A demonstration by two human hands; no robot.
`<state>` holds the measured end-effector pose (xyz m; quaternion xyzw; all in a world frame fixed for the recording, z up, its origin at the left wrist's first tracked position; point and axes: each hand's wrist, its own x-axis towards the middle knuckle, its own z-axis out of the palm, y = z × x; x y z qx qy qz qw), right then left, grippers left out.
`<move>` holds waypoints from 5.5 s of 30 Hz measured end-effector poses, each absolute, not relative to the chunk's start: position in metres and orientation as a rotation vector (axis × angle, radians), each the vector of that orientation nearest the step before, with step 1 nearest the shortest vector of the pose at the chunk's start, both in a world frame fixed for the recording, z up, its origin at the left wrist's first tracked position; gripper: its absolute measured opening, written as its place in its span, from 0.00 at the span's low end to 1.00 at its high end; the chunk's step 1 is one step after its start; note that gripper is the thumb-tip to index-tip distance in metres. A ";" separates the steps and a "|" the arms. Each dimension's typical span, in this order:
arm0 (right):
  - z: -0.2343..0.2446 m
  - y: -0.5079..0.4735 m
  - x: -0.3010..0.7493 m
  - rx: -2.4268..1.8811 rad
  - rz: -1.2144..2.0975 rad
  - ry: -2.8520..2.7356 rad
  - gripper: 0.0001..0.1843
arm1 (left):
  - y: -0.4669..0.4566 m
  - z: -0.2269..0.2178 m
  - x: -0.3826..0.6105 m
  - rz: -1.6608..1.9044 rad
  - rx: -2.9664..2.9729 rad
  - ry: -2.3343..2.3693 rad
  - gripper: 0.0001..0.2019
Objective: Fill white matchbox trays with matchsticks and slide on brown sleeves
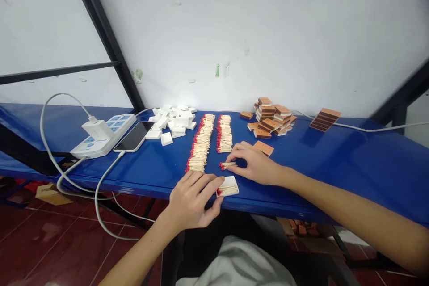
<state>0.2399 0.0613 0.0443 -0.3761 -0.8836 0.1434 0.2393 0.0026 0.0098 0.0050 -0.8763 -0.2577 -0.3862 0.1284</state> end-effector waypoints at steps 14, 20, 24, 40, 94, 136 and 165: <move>0.045 0.063 0.243 -1.022 0.417 -2.503 0.14 | 0.011 0.004 0.003 -1.113 -2.545 -0.756 0.16; 0.043 0.063 0.245 -0.928 0.423 -2.485 0.13 | 0.010 0.004 0.003 -1.112 -2.549 -0.750 0.16; 0.042 0.063 0.244 -0.905 0.355 -2.504 0.12 | 0.011 0.005 0.002 -1.105 -2.551 -0.752 0.16; 0.048 0.059 0.246 -0.954 0.174 -2.620 0.17 | 0.010 0.006 0.004 -1.115 -2.541 -0.762 0.14; 0.049 0.058 0.246 -0.896 0.064 -2.661 0.11 | 0.010 0.005 0.003 -1.103 -2.534 -0.758 0.14; 0.051 0.036 0.232 -0.530 0.472 -2.442 0.09 | 0.011 0.006 0.003 -1.156 -2.549 -0.786 0.24; 0.055 0.039 0.239 -0.594 0.429 -2.458 0.07 | 0.009 0.008 0.002 -1.090 -2.570 -0.798 0.16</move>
